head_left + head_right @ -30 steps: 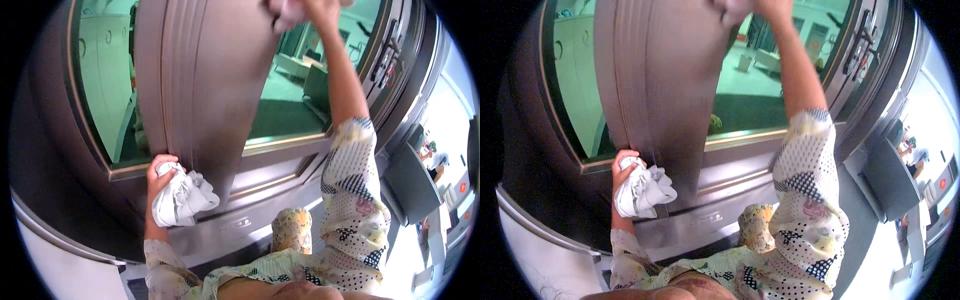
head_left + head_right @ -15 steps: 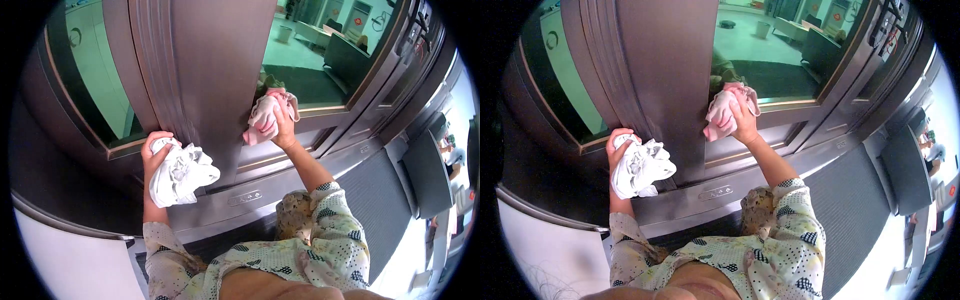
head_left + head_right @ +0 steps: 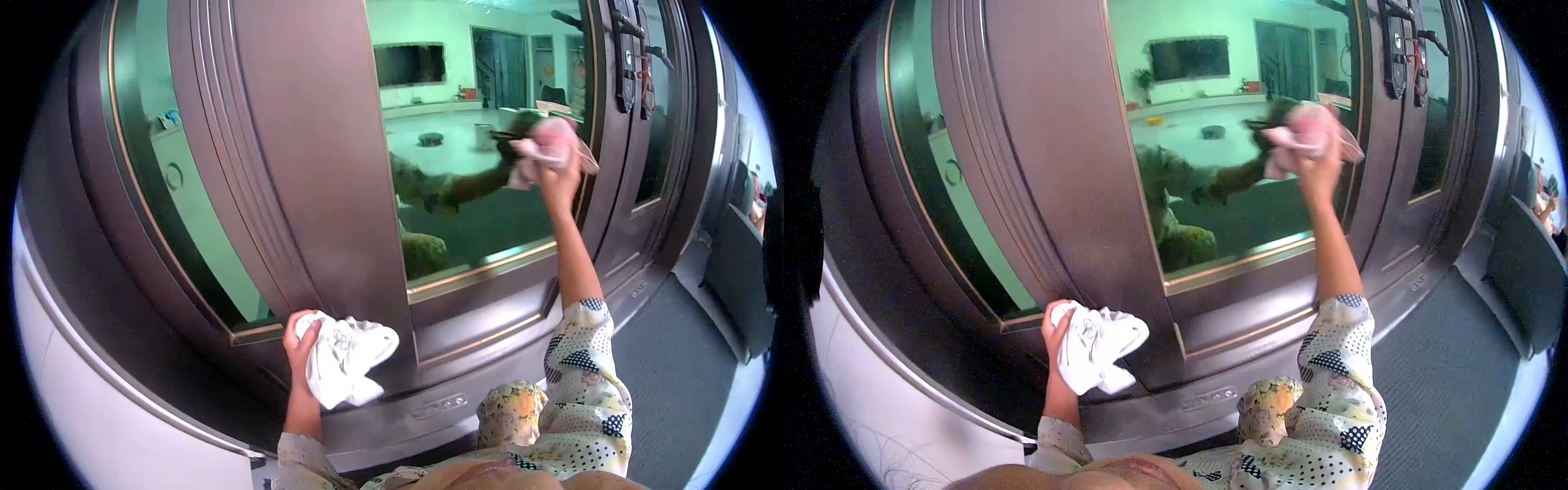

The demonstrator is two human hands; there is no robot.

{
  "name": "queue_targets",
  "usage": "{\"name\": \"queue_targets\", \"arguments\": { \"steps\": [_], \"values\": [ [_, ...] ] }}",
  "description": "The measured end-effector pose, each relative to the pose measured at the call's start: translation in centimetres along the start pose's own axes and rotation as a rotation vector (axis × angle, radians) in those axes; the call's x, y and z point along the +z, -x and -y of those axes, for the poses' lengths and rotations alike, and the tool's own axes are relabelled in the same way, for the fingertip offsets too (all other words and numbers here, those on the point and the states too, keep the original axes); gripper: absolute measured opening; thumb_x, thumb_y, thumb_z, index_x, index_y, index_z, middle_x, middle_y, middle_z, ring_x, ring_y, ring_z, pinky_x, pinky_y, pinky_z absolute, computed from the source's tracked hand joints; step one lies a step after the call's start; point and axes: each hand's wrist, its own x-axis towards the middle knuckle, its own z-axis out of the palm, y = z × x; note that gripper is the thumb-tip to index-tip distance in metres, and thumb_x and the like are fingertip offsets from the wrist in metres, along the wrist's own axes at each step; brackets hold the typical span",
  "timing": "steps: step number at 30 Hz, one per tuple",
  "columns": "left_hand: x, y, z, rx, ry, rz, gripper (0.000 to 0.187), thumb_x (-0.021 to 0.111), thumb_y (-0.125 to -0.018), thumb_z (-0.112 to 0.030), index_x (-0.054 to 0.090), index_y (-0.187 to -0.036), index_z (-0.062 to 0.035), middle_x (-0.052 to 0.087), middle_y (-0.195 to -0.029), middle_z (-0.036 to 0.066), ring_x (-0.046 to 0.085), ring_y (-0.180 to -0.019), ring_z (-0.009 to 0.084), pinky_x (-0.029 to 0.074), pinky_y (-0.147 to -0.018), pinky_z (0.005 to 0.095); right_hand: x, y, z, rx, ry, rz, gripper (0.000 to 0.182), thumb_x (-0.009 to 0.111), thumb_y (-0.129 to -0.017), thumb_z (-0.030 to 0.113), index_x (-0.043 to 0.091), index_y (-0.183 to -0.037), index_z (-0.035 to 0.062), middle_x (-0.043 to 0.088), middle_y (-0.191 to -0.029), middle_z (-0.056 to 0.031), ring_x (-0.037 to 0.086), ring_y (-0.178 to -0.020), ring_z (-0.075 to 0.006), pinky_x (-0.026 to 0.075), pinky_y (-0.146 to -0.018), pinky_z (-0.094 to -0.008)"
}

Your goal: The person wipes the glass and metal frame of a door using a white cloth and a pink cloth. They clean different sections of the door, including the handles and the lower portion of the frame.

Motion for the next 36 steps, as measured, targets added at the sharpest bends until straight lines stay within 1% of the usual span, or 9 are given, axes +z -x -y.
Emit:
{"name": "queue_targets", "arguments": {
  "steps": [7, 12, 14, 16, 21, 25, 27, 31, 36],
  "values": [
    [3.2, -7.1, -7.7, 0.331, 0.173, -0.115, 0.023, 0.058, -0.091, -0.011, 0.053, -0.112, -0.0039, 0.064, -0.096, 0.011, 0.065, -0.082, 0.0218, 0.057, -0.076, 0.0360, -6.0, 15.0, -13.0, 0.380, 0.190, -0.054, 0.066, 0.068, -0.079, 0.020, 0.044, -0.139, 0.0038, 0.048, -0.138, -0.0180, 0.045, -0.129, -0.0323, 0.034, -0.108, -0.0382],
    [16.7, -15.2, -31.6, 1.113, -0.344, -0.121, 0.029, 0.063, -0.091, -0.020, 0.055, -0.114, -0.0033, 0.063, -0.100, 0.009, 0.063, -0.087, 0.0162, 0.055, -0.073, 0.0309, -7.3, 16.8, -11.1, 0.256, 0.090, 0.004, 0.087, 0.081, -0.068, 0.011, 0.037, -0.142, 0.0022, 0.044, -0.141, -0.0236, 0.041, -0.131, -0.0379, 0.032, -0.109, -0.0432],
    [22.9, -18.8, -39.2, 1.933, -0.786, -0.273, 0.038, 0.067, -0.088, -0.034, 0.061, -0.106, -0.0020, 0.064, -0.098, 0.010, 0.064, -0.084, 0.0205, 0.052, -0.071, 0.0348, -7.4, 16.4, -11.1, 0.275, 0.081, -0.007, 0.082, 0.077, -0.070, 0.011, 0.038, -0.142, 0.0025, 0.044, -0.140, -0.0211, 0.041, -0.131, -0.0369, 0.031, -0.110, -0.0427],
    [27.5, -20.4, -45.9, 1.699, -1.120, 0.217, 0.057, 0.064, -0.088, -0.039, 0.046, -0.132, -0.0072, 0.049, -0.129, 0.019, 0.050, -0.115, 0.0328, 0.038, -0.099, 0.0422, -7.2, 16.7, -11.6, 0.281, 0.061, -0.021, 0.080, 0.076, -0.071, 0.012, 0.038, -0.141, 0.0023, 0.044, -0.140, -0.0199, 0.041, -0.131, -0.0357, 0.029, -0.110, -0.0423],
    [37.1, -39.1, -34.6, 1.681, -1.441, -0.784, 0.056, 0.050, -0.092, -0.045, 0.050, -0.135, -0.0089, 0.050, -0.137, 0.016, 0.043, -0.128, 0.0341, 0.029, -0.108, 0.0477, -7.8, 18.0, -12.7, 0.277, -0.006, 0.009, 0.083, 0.077, -0.070, 0.010, 0.036, -0.142, 0.0009, 0.042, -0.142, -0.0221, 0.039, -0.132, -0.0392, 0.028, -0.111, -0.0460],
    [44.7, -25.3, -24.1, 1.456, -1.263, 0.257, 0.049, 0.064, -0.084, -0.050, 0.065, -0.101, -0.0044, 0.065, -0.102, 0.013, 0.063, -0.085, 0.0236, 0.049, -0.079, 0.0412, -8.3, 17.6, -12.7, 0.232, -0.134, 0.017, 0.084, 0.078, -0.069, 0.010, 0.035, -0.141, -0.0003, 0.041, -0.143, -0.0219, 0.038, -0.133, -0.0392, 0.027, -0.111, -0.0456],
    [44.9, -22.0, -15.8, 1.542, -1.444, 0.300, 0.074, 0.066, -0.075, -0.060, 0.056, -0.127, -0.0086, 0.054, -0.131, 0.017, 0.051, -0.119, 0.0361, 0.035, -0.103, 0.0499, -8.6, 18.5, -13.4, 0.245, -0.112, 0.054, 0.085, 0.079, -0.069, 0.009, 0.035, -0.141, -0.0006, 0.041, -0.143, -0.0220, 0.039, -0.133, -0.0390, 0.028, -0.111, -0.0451],
    [41.7, -14.8, -6.2, 1.583, -1.322, 1.252, 0.073, 0.075, -0.072, -0.044, 0.048, -0.134, -0.0184, 0.050, -0.135, 0.018, 0.044, -0.128, 0.0353, 0.023, -0.113, 0.0551, -8.4, 18.6, -14.0, 0.222, -0.094, 0.036, 0.087, 0.081, -0.068, 0.010, 0.035, -0.141, -0.0006, 0.042, -0.142, -0.0230, 0.040, -0.132, -0.0387, 0.029, -0.111, -0.0452],
    [41.2, -23.3, -18.2, 1.917, -1.410, 0.492, 0.052, 0.066, -0.076, -0.013, 0.055, -0.127, -0.0093, 0.063, -0.118, 0.015, 0.056, -0.116, 0.0305, 0.045, -0.098, 0.0474, -8.2, 19.3, -14.8, 0.204, -0.137, 0.023, 0.087, 0.083, -0.068, 0.016, 0.035, -0.140, 0.0004, 0.042, -0.141, -0.0248, 0.042, -0.130, -0.0411, 0.031, -0.109, -0.0478]
  ]
}}
